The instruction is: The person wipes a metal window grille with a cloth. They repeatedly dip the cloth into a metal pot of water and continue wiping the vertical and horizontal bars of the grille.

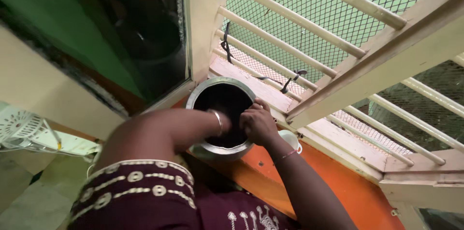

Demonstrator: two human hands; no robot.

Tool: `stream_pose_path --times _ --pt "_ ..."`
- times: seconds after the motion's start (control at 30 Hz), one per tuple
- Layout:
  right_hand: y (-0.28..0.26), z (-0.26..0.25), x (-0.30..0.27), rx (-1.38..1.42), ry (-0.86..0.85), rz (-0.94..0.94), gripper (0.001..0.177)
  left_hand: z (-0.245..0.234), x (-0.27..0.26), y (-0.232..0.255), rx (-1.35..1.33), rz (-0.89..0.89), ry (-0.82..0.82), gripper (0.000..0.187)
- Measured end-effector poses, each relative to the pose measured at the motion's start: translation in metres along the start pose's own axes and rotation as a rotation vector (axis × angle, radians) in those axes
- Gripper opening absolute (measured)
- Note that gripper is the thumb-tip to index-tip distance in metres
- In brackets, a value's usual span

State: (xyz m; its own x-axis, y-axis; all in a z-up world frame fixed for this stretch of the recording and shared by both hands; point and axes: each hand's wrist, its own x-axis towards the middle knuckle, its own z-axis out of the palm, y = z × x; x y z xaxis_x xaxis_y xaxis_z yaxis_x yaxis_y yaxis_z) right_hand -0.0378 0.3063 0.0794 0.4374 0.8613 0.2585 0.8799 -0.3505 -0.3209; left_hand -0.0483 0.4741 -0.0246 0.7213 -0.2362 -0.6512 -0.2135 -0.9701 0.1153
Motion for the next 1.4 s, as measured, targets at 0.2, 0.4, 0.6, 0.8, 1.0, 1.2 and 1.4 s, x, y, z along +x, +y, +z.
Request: stream_pose_path --times 0.2,0.4,0.6,0.8,1.0,1.2,1.4 --pt "0.004 0.001 0.0 0.03 0.031 0.008 0.011 0.038 0.059 0.03 -0.107 -0.014 -0.062 0.029" --pt "0.006 -0.001 0.001 0.076 0.036 0.003 0.013 0.004 0.067 0.016 -0.149 -0.046 -0.022 0.029" --pt "0.005 -0.001 0.001 0.04 0.013 0.015 0.014 0.024 0.072 0.011 -0.158 -0.108 0.047 0.03" --pt "0.012 0.011 -0.001 0.196 0.164 0.084 0.034 -0.05 -0.007 -0.011 -0.2 -0.111 0.322 0.031" --pt "0.005 0.009 0.009 0.6 0.1 0.24 0.094 -0.111 -0.145 -0.024 -0.428 0.014 0.579 0.03" --pt "0.003 0.048 0.028 0.603 -0.086 0.196 0.05 -0.1 -0.159 -0.032 -1.094 0.244 0.838 0.029" --pt "-0.022 0.029 0.027 0.147 -0.2 0.457 0.039 -0.052 -0.116 -0.052 -1.173 0.098 0.789 0.027"
